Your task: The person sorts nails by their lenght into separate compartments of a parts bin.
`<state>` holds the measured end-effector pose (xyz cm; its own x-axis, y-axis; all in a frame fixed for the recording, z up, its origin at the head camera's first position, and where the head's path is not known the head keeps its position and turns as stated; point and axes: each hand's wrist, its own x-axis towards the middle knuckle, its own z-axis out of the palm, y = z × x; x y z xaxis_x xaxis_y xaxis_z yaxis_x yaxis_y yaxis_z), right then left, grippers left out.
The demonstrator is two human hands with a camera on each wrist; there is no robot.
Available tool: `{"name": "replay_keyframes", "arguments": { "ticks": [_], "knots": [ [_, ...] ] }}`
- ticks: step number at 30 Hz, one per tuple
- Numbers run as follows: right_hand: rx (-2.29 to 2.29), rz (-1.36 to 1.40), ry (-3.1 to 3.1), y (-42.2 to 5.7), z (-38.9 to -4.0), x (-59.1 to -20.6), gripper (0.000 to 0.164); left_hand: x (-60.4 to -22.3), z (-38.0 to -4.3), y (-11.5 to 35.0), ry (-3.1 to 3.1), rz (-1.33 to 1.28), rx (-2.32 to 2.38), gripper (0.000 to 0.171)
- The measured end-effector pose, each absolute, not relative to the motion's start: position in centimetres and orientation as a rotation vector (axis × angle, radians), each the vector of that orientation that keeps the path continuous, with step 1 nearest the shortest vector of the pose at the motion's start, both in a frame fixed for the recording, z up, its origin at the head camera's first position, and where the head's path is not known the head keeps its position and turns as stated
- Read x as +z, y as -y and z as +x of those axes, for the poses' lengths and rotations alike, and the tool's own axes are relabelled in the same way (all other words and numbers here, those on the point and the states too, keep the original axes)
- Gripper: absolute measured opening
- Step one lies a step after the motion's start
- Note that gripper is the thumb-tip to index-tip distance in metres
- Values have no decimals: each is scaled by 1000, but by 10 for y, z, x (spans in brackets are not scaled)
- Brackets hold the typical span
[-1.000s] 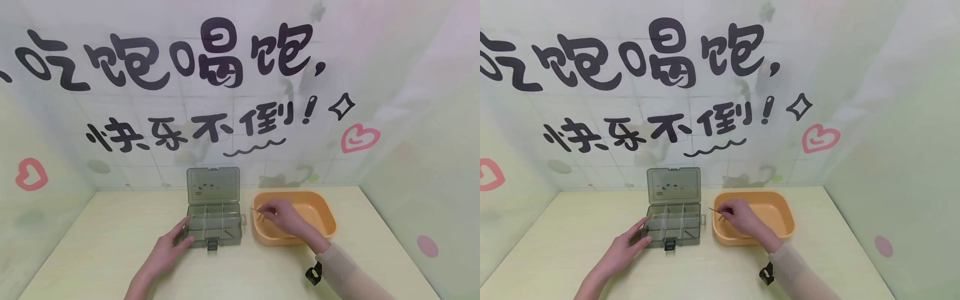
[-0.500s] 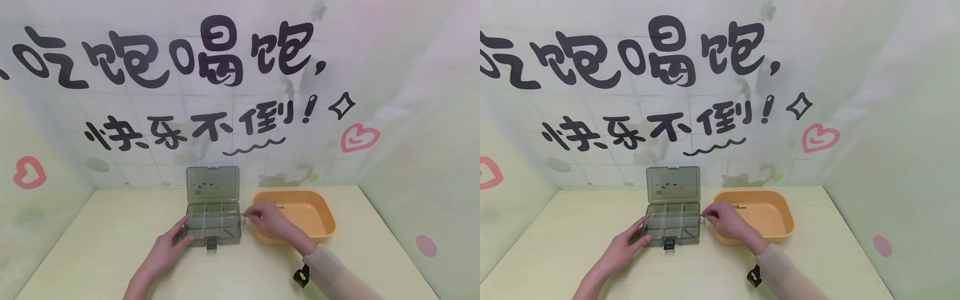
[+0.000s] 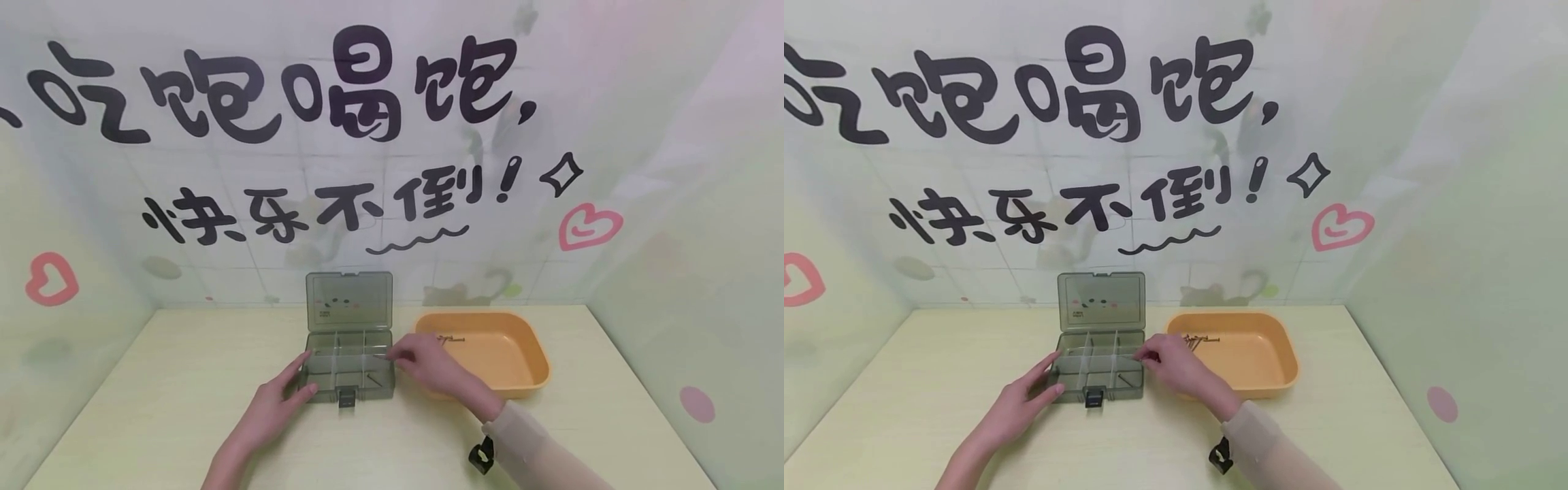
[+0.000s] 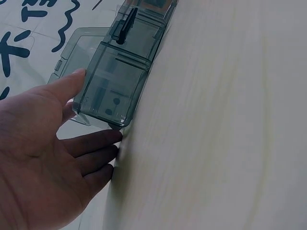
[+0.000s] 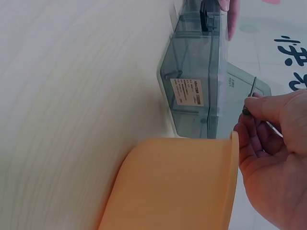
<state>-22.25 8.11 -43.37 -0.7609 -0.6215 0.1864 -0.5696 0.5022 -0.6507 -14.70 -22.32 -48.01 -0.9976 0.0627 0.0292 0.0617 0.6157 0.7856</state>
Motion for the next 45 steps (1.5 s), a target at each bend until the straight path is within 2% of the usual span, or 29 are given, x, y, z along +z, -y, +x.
{"name": "replay_keyframes", "arguments": {
  "ticks": [8, 24, 30, 45],
  "knots": [
    [-1070, -1105, -2736, -72, -222, -435, 14, -480, -147, 222, -2823, 123, 1355, 68],
    [-967, -1032, -2785, -66, -220, -433, 15, -477, -146, 220, -2815, 128, 1365, 68],
    [-1169, -906, -2710, -74, -222, -429, 16, -479, -148, 220, -2807, 128, 1371, 68],
    [-1277, -878, -2793, -107, -228, -435, 14, -479, -147, 223, -2829, 120, 1359, 68]
  ]
}}
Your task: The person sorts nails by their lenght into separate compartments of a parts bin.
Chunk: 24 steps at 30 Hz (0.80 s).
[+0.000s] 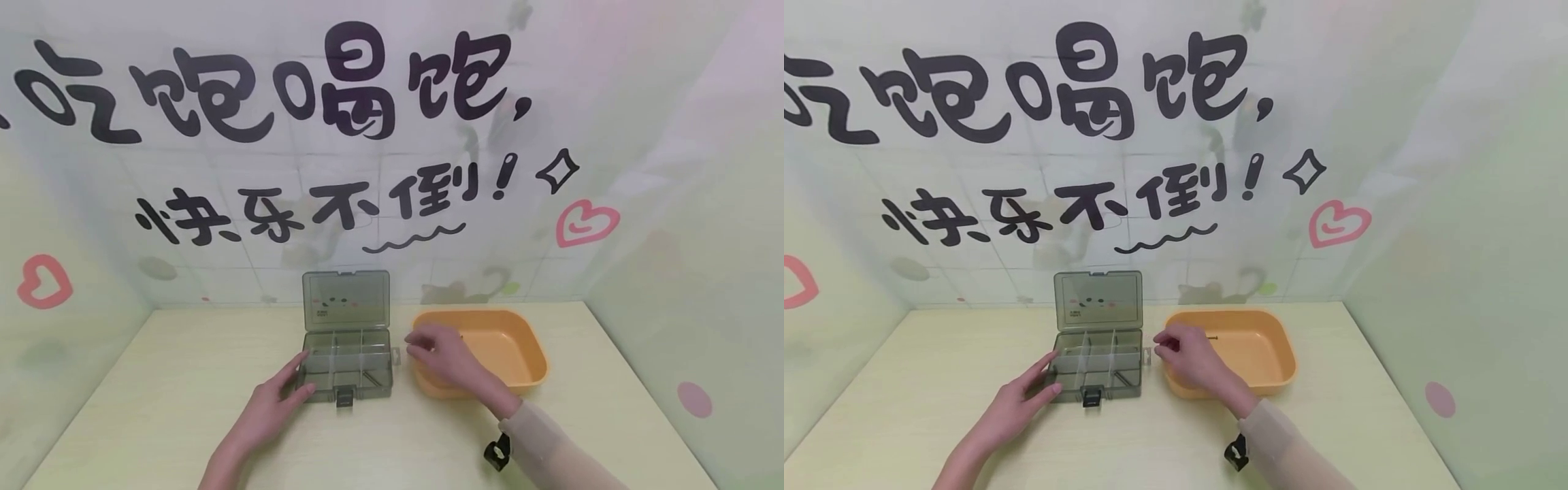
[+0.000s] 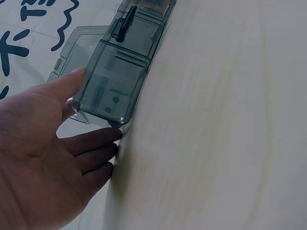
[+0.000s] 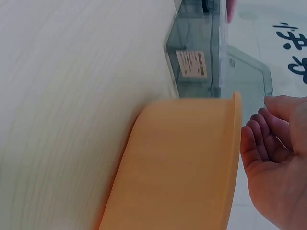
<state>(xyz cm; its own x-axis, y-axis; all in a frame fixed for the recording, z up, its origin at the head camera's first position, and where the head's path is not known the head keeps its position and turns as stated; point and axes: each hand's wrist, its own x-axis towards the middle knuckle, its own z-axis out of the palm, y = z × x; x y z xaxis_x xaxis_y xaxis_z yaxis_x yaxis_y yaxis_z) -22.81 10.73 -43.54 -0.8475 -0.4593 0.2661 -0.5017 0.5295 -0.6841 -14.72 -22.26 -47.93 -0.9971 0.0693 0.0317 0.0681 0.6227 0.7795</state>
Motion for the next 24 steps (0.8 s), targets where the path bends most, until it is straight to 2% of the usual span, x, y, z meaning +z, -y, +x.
{"name": "replay_keyframes", "arguments": {
  "ticks": [14, 24],
  "knots": [
    [1332, 770, 2752, -155, -246, -447, 14, -479, -146, 223, -2831, 123, 1359, 68],
    [1309, 506, 2818, -180, -263, -451, 19, -479, -146, 222, -2839, 127, 1361, 67]
  ]
}}
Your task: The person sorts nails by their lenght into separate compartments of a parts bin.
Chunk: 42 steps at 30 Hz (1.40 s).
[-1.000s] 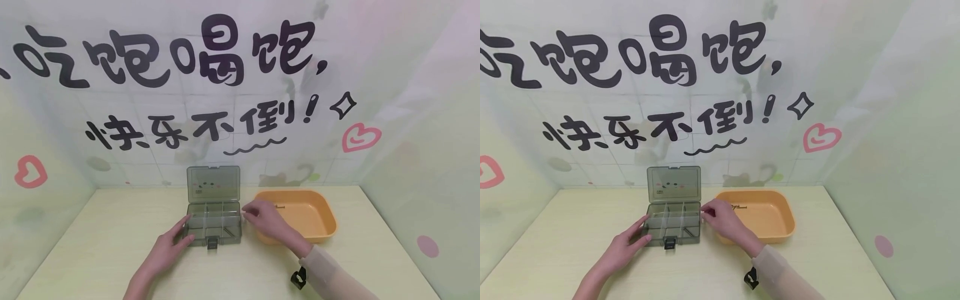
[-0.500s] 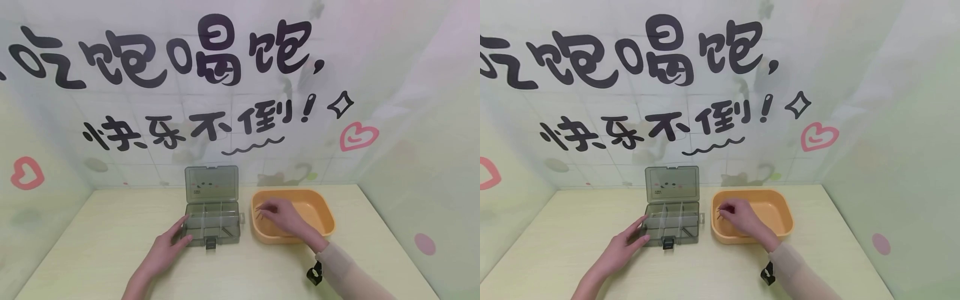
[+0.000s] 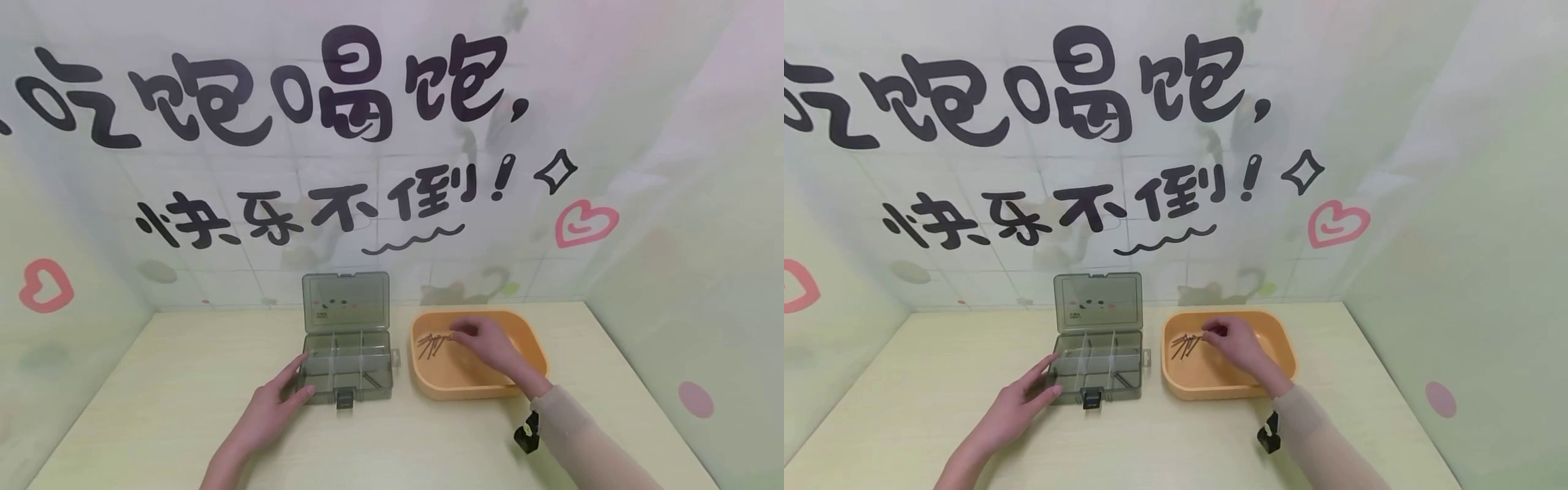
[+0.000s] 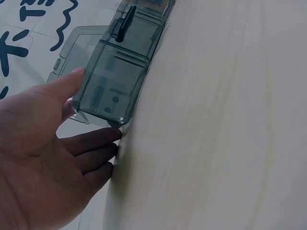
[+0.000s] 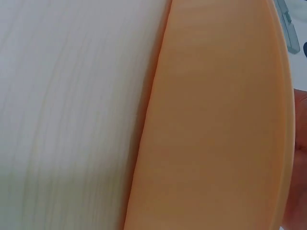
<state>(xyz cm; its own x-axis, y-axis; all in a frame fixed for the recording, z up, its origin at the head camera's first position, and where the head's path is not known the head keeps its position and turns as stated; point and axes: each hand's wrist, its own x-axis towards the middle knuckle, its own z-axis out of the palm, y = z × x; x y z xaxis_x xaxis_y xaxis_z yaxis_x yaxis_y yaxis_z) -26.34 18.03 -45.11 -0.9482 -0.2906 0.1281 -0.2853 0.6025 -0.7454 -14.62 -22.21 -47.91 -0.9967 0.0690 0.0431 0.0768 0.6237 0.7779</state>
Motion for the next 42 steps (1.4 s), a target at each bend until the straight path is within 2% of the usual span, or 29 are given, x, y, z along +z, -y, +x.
{"name": "replay_keyframes", "arguments": {
  "ticks": [18, 27, 42],
  "knots": [
    [-1254, -593, -2742, -182, -279, -459, 23, -477, -148, 225, 2828, -110, -1389, 67],
    [-1175, -805, -2734, -170, -284, -464, 22, -476, -147, 227, 2825, -110, -1385, 67],
    [-1009, -944, -2834, -163, -287, -477, 25, -478, -144, 224, 2822, -102, -1381, 67]
  ]
}}
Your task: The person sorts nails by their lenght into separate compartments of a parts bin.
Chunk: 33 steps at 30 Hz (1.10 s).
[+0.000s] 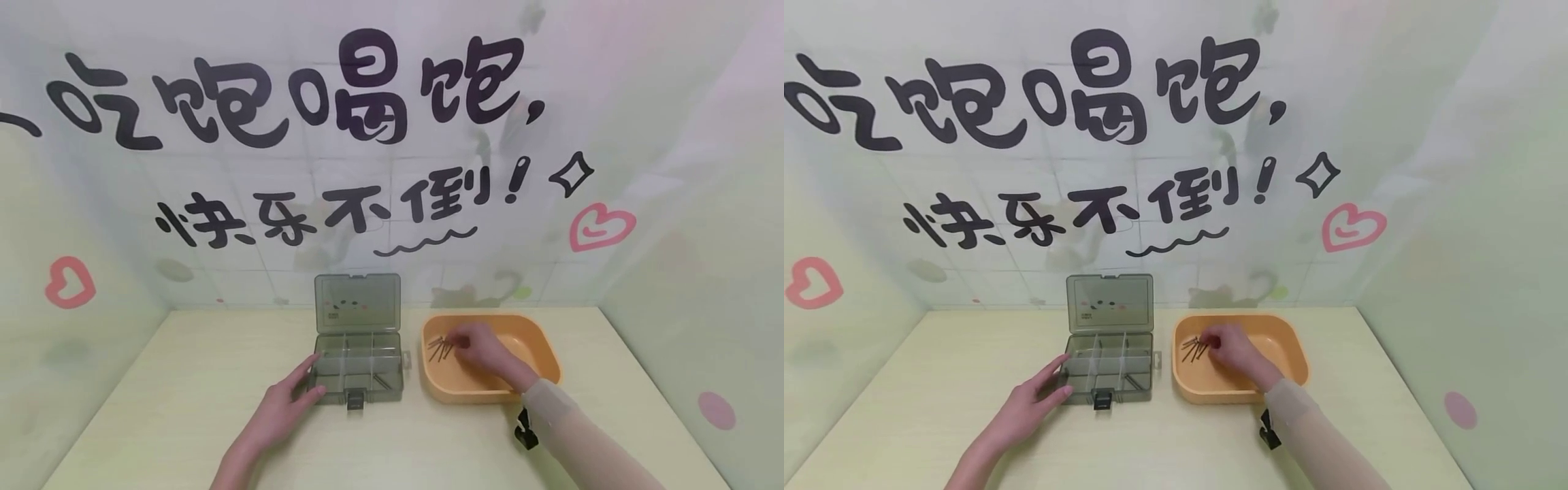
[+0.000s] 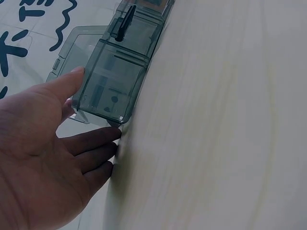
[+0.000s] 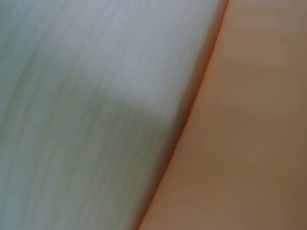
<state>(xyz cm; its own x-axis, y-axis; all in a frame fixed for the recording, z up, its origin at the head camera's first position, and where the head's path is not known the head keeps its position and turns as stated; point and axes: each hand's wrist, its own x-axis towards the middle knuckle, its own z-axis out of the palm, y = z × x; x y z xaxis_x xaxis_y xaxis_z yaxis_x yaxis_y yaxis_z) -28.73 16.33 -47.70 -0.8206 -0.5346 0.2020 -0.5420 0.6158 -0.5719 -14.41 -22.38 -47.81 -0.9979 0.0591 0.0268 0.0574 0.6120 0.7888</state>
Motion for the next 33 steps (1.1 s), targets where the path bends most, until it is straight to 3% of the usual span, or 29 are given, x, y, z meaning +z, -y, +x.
{"name": "replay_keyframes", "arguments": {
  "ticks": [21, 33],
  "knots": [
    [860, 1035, 2870, -171, -286, -474, 6, -479, -145, 224, -2845, 101, 1359, 66],
    [731, 1182, 2884, -170, -279, -466, 21, -479, -145, 223, -2840, 104, 1350, 67]
  ]
}}
